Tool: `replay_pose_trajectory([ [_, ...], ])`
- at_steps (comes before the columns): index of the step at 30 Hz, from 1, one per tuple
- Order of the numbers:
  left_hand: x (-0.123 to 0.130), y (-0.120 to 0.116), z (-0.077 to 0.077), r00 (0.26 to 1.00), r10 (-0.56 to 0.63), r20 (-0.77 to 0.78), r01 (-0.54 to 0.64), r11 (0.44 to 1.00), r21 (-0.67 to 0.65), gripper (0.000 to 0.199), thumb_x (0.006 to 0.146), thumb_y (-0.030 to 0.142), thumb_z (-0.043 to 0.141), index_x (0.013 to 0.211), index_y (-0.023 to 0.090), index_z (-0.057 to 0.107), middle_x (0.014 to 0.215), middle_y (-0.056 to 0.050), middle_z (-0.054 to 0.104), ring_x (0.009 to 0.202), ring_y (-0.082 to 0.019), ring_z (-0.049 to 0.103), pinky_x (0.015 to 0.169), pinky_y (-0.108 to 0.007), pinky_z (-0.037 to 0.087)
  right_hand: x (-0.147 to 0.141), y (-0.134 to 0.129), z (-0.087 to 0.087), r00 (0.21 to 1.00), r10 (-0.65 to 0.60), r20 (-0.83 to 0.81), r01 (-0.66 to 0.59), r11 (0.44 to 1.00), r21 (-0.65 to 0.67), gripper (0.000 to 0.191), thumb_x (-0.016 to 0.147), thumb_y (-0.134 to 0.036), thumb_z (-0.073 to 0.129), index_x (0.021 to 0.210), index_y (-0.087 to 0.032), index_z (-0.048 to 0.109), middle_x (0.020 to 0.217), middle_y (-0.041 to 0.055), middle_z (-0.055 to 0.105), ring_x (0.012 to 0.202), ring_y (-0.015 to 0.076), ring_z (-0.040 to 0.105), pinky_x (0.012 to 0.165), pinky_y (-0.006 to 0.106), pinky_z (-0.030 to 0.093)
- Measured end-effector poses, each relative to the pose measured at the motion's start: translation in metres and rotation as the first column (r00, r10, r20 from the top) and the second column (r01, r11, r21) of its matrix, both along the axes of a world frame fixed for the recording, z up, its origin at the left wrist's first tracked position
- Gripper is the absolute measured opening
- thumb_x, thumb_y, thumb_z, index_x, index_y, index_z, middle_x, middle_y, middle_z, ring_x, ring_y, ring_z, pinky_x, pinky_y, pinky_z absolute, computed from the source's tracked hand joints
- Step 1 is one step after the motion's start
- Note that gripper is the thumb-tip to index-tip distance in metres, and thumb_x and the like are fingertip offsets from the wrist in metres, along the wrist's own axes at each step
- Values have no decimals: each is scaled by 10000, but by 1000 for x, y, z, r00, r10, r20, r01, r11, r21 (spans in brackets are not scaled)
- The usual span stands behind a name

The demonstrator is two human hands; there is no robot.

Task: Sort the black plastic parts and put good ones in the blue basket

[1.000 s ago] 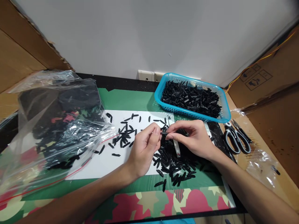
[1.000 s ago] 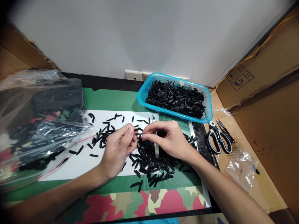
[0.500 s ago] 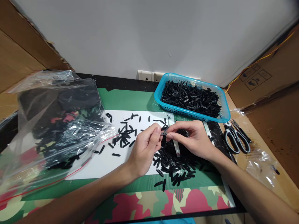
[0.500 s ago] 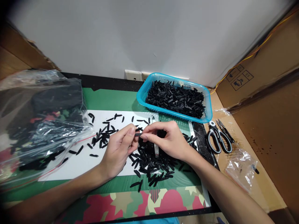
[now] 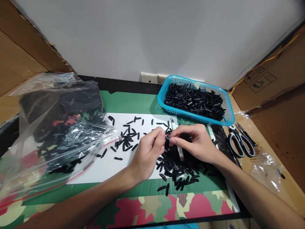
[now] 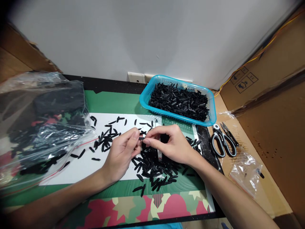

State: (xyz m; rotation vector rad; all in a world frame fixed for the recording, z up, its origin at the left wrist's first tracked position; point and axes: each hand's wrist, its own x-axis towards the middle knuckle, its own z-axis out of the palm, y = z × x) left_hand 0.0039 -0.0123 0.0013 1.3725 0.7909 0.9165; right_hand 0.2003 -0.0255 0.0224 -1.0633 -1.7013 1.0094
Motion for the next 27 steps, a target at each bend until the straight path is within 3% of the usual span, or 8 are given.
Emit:
replay_pose_trajectory([
  [13,0,0,-3,1000,9,-11,-10,999,-37,489,1088,538,523,740,208,433,675,59,350,584,-92,308,482,-218,272,0,-1,2,999,34,-15,-34,998,-46,141,962,-302,786,900,-177,804,838,14,804,751,147,701,736,252,547],
  [18,-1,0,-1,1000,-5,-8,5,1000,-5,481,1109,508,490,740,213,403,663,68,325,558,-84,297,492,-234,259,1,0,2,1000,-19,-16,17,996,-90,209,995,-376,746,931,-184,796,834,27,797,752,172,723,712,279,552],
  [22,-1,-1,-1,998,-53,-20,53,999,0,456,1118,501,471,766,217,412,668,72,318,555,-85,318,498,-247,251,1,0,-2,996,-46,-70,41,997,-70,134,982,-319,764,1038,-199,786,922,29,797,814,170,741,762,274,584],
  [27,-3,-2,-2,996,-89,-11,89,996,-5,437,1128,507,439,797,224,418,673,73,333,557,-93,315,502,-263,239,1,-1,-4,997,-54,-58,52,998,-37,88,973,-270,768,1016,-195,786,903,28,793,787,160,731,740,266,590],
])
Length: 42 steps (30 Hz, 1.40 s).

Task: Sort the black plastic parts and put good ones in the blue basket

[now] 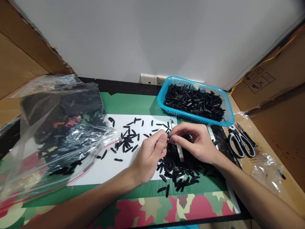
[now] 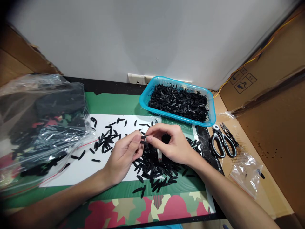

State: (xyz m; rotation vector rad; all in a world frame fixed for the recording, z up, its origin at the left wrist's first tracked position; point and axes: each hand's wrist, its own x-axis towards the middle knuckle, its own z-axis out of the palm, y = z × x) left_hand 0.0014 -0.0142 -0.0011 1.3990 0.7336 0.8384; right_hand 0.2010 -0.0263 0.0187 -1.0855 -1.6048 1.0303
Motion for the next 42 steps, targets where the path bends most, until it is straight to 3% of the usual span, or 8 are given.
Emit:
replay_pose_trajectory([
  [16,-4,-1,1,994,17,-108,-12,999,48,407,1139,487,423,825,229,429,617,88,384,559,-104,341,579,-294,289,0,1,1,1000,-16,-7,17,999,27,108,986,-295,766,1007,-191,785,895,22,800,776,155,740,723,247,586],
  [20,-4,-2,2,994,45,-103,-40,997,59,405,1135,483,436,818,231,427,622,84,381,561,-107,349,574,-292,287,9,5,4,978,-21,206,7,998,70,196,1056,-317,668,943,-182,755,804,10,765,717,151,703,678,249,537],
  [23,-3,-2,2,991,79,-107,-72,995,65,418,1127,492,450,801,233,415,621,83,367,552,-108,341,565,-293,277,20,11,-1,811,-75,580,-79,969,236,159,1071,-190,597,1026,-190,749,921,45,777,777,176,694,680,278,501],
  [27,-3,0,3,990,102,-101,-95,993,71,419,1125,488,455,795,233,413,608,86,364,538,-106,320,557,-292,267,28,18,-11,480,-153,864,-333,879,341,457,945,74,522,1263,-198,706,1305,107,743,1021,253,687,805,361,545],
  [30,-2,0,3,990,103,-99,-95,993,76,415,1128,477,453,795,232,413,605,87,370,542,-105,319,557,-289,266,28,19,-16,430,-180,885,-396,843,364,378,965,46,552,1229,-171,714,1300,117,753,989,266,680,826,409,574],
  [34,-2,1,2,988,108,-108,-99,991,85,420,1129,472,454,787,231,415,608,84,376,548,-104,328,559,-286,268,25,19,-18,465,-194,864,-424,808,409,218,1033,-48,565,1109,-158,738,1157,133,784,954,267,700,809,415,597],
  [37,-2,1,1,988,116,-104,-108,991,84,416,1127,474,459,792,231,419,613,84,376,550,-104,331,557,-285,269,24,18,-21,561,-206,802,-407,775,483,280,1057,-29,486,1108,-154,731,1133,130,789,992,258,713,842,399,613],
  [42,-4,0,1,990,112,-88,-106,992,70,395,1126,477,458,817,231,434,621,86,370,551,-104,328,554,-279,271,22,12,-12,846,-285,451,-81,767,637,246,1035,-31,539,1115,-191,707,1081,107,788,979,221,746,843,357,630],
])
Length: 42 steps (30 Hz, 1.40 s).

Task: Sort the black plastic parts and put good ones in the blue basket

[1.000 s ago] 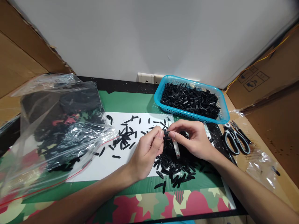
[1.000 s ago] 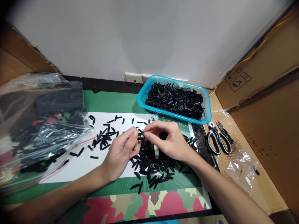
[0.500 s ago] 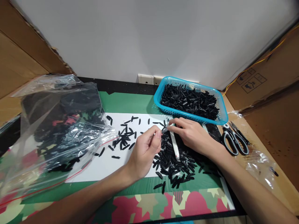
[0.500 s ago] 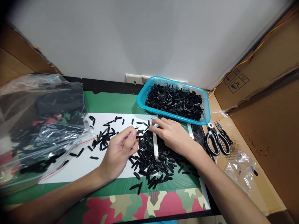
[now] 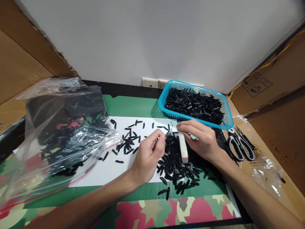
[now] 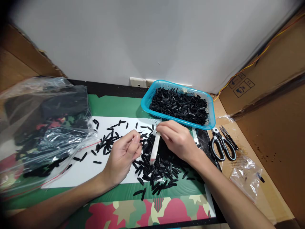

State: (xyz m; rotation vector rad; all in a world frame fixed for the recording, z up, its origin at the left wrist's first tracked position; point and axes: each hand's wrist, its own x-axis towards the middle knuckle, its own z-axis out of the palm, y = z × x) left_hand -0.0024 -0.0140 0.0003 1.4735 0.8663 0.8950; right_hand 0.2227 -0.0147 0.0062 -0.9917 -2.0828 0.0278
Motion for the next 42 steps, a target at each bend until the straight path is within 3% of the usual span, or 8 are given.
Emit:
replay_pose_trajectory([
  [4,-1,-1,2,1000,-2,-27,2,1000,-1,403,1120,494,460,815,231,436,628,81,373,549,-104,336,551,-274,273,-8,-9,14,962,-97,-255,90,995,-40,147,982,-110,697,1035,-246,711,939,59,765,840,206,735,737,345,625],
  [9,0,-1,2,999,9,-40,-9,1000,-1,421,1105,516,480,798,231,442,607,80,370,533,-108,341,543,-272,275,-18,-21,14,905,-94,-414,64,994,-87,177,963,-133,738,1060,-271,686,903,47,792,778,210,774,676,338,650],
  [13,0,0,1,1000,11,-28,-11,1000,-2,413,1115,492,471,797,230,443,604,79,384,540,-107,337,549,-272,281,-19,-27,13,954,11,-301,-30,998,-57,203,984,-122,702,1136,-255,690,1044,90,841,941,244,830,820,355,690],
  [16,-1,0,1,1000,14,-24,-14,1000,3,397,1123,472,463,808,231,445,608,80,391,554,-107,340,555,-269,283,-19,-26,13,982,78,-169,-76,997,18,207,981,-105,703,1157,-214,697,1116,137,842,989,243,835,827,329,690],
  [19,-1,0,1,1000,15,-27,-15,1000,6,394,1124,467,465,809,231,443,605,82,395,555,-106,339,557,-271,283,-18,-24,15,987,96,-128,-98,995,-4,196,1002,-110,670,1166,-215,694,1166,136,839,1022,238,836,824,314,689],
  [25,1,1,0,1000,21,-18,-21,1000,15,396,1125,464,462,805,232,431,598,83,405,549,-106,338,550,-271,283,-16,-24,20,989,86,-120,-105,982,-156,184,1023,-138,650,1178,-226,700,1161,86,850,1009,220,844,856,269,672],
  [37,0,1,2,996,59,-69,-55,997,63,406,1134,458,439,799,229,442,605,81,405,552,-105,360,558,-264,303,-10,-18,18,960,197,-200,-223,968,-113,131,995,-94,696,1071,-193,657,1207,138,832,1071,221,829,844,258,659],
  [42,1,1,2,995,62,-80,-56,996,71,404,1130,465,445,802,230,442,609,81,412,550,-105,366,555,-266,302,-7,-16,22,952,188,-243,-238,951,-195,132,1000,-118,707,993,-214,617,1260,112,819,995,210,839,818,270,656],
])
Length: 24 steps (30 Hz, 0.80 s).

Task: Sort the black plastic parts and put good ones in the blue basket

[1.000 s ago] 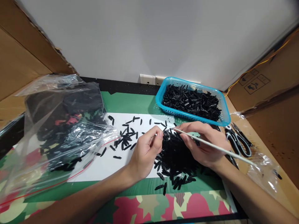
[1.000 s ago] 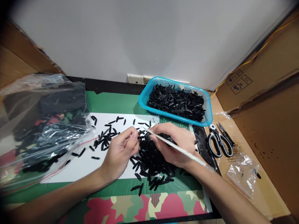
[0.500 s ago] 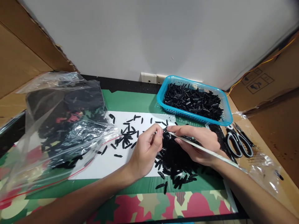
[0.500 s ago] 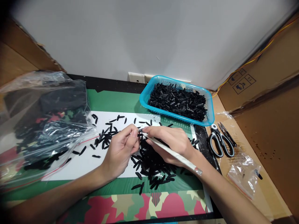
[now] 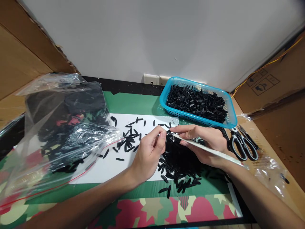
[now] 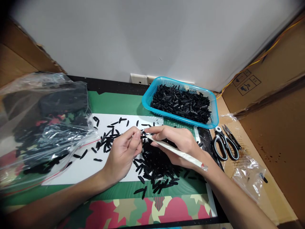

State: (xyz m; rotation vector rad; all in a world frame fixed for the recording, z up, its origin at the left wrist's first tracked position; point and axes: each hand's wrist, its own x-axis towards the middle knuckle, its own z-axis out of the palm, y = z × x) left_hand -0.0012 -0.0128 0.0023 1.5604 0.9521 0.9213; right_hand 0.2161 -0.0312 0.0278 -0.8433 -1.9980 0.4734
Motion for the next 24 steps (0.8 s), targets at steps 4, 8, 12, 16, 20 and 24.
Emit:
replay_pose_trajectory([
  [4,0,0,-1,1000,-4,-1,4,1000,-3,406,1133,469,438,805,231,439,611,83,413,552,-103,367,557,-263,305,1,0,0,1000,5,-8,-5,1000,-21,141,999,-127,714,990,-220,609,1252,98,823,1022,215,836,834,274,655],
  [8,0,-1,-1,1000,-4,-3,4,1000,-5,408,1133,468,438,802,230,441,612,81,416,557,-102,375,563,-262,314,2,0,-2,1000,-7,-2,7,1000,-30,142,1005,-143,714,982,-225,600,1249,84,826,986,204,839,804,262,651],
  [12,0,0,-1,1000,-1,-5,1,1000,1,413,1133,465,440,794,230,443,606,79,417,552,-104,374,558,-269,311,2,0,-2,1000,-16,5,17,999,-47,144,1010,-153,711,976,-233,596,1265,63,824,957,191,843,799,253,653],
  [16,0,0,-1,1000,3,-10,-2,1000,10,416,1134,463,435,791,229,447,606,79,417,551,-103,374,559,-273,309,3,0,-2,1000,-14,0,14,997,-70,141,1008,-160,716,982,-234,599,1271,60,822,984,190,841,806,248,657],
  [20,-1,0,-1,1000,0,-24,0,1000,1,389,1133,463,439,823,230,465,614,84,420,557,-103,379,567,-269,312,2,1,1,999,-14,43,15,1000,-22,122,1013,-138,699,987,-222,614,1281,93,814,1017,185,829,854,259,652],
  [24,0,1,0,999,-6,-46,5,1000,-15,391,1131,477,435,829,232,461,614,86,413,559,-104,378,566,-268,311,-1,0,4,991,-46,128,32,993,115,120,1004,-100,701,960,-191,637,1274,164,803,1078,211,812,884,290,655],
])
